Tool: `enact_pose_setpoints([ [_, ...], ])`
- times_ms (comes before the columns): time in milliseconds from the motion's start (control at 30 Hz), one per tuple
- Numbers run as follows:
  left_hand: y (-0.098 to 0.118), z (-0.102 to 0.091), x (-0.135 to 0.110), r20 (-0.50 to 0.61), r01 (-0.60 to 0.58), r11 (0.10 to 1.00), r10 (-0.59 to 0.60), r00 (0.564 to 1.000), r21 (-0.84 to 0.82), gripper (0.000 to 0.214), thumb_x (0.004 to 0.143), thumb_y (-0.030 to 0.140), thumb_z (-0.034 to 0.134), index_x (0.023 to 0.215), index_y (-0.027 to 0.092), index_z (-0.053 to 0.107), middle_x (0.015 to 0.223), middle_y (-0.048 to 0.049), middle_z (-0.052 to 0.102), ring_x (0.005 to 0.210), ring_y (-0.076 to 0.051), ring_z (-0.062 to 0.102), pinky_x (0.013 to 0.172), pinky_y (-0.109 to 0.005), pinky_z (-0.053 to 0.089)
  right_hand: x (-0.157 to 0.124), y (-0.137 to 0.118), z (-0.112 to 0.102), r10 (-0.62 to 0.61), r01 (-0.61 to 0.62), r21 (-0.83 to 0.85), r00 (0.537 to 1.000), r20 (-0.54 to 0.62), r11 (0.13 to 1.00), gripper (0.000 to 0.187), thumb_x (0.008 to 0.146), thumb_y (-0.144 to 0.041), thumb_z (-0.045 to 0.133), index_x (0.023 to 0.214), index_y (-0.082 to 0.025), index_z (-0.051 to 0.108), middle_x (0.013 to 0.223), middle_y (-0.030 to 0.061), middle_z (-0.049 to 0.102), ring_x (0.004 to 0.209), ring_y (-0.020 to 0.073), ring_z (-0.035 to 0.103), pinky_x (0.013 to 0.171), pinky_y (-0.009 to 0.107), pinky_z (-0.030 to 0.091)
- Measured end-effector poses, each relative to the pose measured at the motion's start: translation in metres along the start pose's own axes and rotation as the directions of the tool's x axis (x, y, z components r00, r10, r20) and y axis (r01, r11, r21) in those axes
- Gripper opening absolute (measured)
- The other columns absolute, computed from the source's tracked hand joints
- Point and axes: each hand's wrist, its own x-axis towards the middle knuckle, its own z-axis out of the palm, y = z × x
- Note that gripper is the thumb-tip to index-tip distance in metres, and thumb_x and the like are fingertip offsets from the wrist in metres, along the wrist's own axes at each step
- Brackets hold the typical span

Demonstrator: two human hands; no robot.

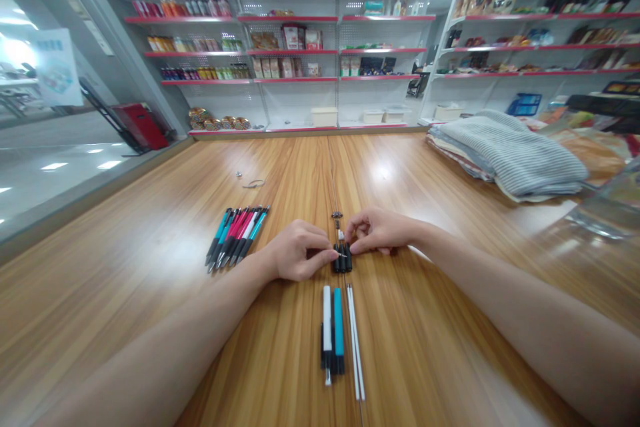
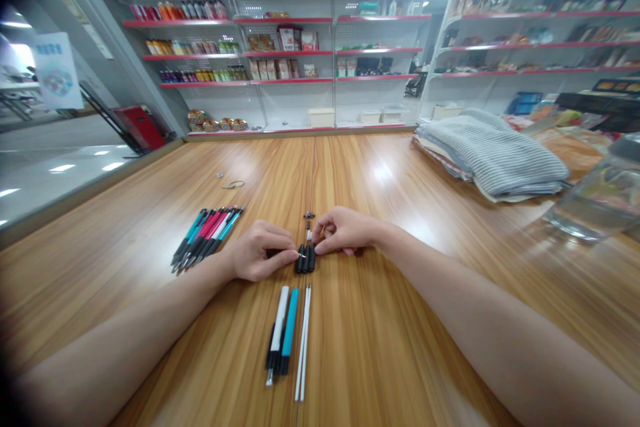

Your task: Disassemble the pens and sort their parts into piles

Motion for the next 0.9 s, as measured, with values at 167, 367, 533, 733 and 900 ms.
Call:
enact_pose_setpoints([
  [167,0.0,0.0,0.001,0.009,0.014,1.0,-0.014,1.0,0.0,0.033,0.09,0.028,0.048,0.064,0.015,0.06,0.057,-0.0042,0.057,0.051,-0.011,0.052,0.051,-0.024,0.037,0.0,-0.001,0.0,-0.018,0.018,-0.002,1.0,-0.004,1.0,0.035,0.071,-0.038,0.073,0.095,-0.016,0.063,0.052,-0.008,0.052,0.035,0.0051,0.047,0.033,0.015,0.036],
  [367,0.002,-0.001,0.002,-0.009,-0.001,1.0,0.001,1.0,0.0,0.034,0.091,0.029,0.046,0.063,0.015,0.059,0.057,-0.0043,0.057,0.051,-0.011,0.053,0.051,-0.023,0.038,0.0,-0.001,0.0,0.0,0.0,-0.007,1.0,-0.006,1.0,0.036,0.07,-0.039,0.073,0.096,-0.016,0.063,0.052,-0.0079,0.052,0.035,0.0049,0.048,0.033,0.014,0.035],
  [533,-0.001,0.001,0.0,-0.06,0.028,0.997,-0.024,0.998,0.07,0.032,0.09,0.024,0.046,0.06,0.016,0.054,0.055,-0.0023,0.052,0.051,-0.011,0.048,0.051,-0.025,0.035,0.0,0.002,-0.002,-0.011,0.011,-0.011,1.0,0.006,1.0,0.038,0.072,-0.041,0.071,0.099,-0.016,0.062,0.054,-0.0072,0.052,0.035,0.0055,0.047,0.034,0.016,0.034],
  [733,-0.005,0.005,0.0,-0.223,0.168,0.96,-0.117,0.968,0.222,0.022,0.09,0.021,0.046,0.071,0.016,0.058,0.061,-0.001,0.055,0.054,-0.011,0.048,0.053,-0.024,0.032,0.006,0.006,0.011,-0.332,0.298,-0.154,0.888,-0.316,0.942,0.029,0.078,-0.039,0.065,0.093,-0.014,0.062,0.056,-0.0067,0.042,0.046,0.005,0.038,0.045,0.018,0.03],
  [900,-0.007,0.006,0.0,-0.236,0.195,0.937,-0.128,0.963,0.291,0.023,0.091,0.022,0.046,0.071,0.016,0.058,0.063,-0.0014,0.056,0.056,-0.011,0.05,0.053,-0.024,0.033,0.014,0.0,0.026,-0.459,0.338,-0.33,0.778,-0.429,0.881,0.03,0.081,-0.043,0.062,0.094,-0.015,0.064,0.065,-0.0023,0.049,0.056,0.008,0.041,0.053,0.02,0.034],
])
